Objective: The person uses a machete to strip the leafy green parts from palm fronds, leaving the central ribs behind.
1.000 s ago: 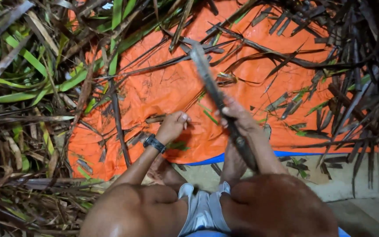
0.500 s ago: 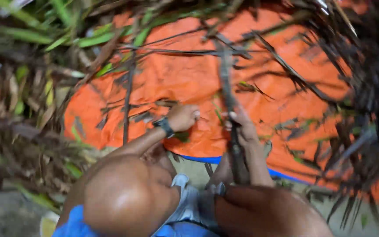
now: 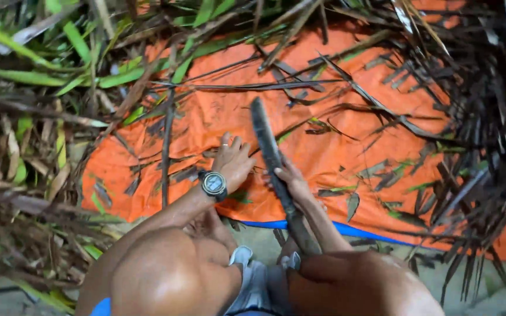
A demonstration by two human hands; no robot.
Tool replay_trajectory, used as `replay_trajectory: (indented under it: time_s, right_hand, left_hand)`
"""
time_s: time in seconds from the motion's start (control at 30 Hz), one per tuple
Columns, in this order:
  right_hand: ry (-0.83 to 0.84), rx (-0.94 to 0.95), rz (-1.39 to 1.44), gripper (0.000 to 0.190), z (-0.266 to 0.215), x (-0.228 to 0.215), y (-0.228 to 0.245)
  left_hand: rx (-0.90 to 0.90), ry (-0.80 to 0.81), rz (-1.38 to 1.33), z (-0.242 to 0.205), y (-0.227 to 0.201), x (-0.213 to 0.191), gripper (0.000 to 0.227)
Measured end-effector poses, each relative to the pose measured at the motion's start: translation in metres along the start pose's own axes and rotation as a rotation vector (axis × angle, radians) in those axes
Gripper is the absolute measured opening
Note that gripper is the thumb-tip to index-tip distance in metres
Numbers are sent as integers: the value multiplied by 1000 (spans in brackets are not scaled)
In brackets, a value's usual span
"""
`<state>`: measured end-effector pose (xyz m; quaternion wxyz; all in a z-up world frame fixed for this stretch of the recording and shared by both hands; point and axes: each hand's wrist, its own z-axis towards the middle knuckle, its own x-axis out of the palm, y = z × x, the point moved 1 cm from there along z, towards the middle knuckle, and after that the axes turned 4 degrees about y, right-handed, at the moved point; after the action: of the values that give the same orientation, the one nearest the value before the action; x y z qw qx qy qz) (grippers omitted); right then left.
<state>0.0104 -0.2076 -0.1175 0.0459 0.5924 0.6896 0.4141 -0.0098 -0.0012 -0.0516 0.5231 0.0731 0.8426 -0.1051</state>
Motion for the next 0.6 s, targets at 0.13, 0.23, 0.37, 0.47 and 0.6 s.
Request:
replay_trajectory:
  time_s: [0.13, 0.23, 0.37, 0.47, 0.6]
  right_hand:
    - [-9, -105, -667, 66, -1, 7, 19]
    - [-196, -277, -1125, 27, 7, -36, 11]
    - [-425, -487, -1328, 28, 11, -68, 36]
    - [-525, -544, -1362, 30, 19, -93, 28]
    - [-428, -217, -1565, 105, -42, -55, 102]
  left_hand:
    - [74, 4, 51, -1, -1, -1, 15]
    - [127, -20, 67, -5, -2, -2, 12]
    - [210, -38, 39, -5, -6, -15, 9]
    - [283, 0, -8, -7, -14, -27, 9]
    - [343, -24, 87, 1, -18, -26, 5]
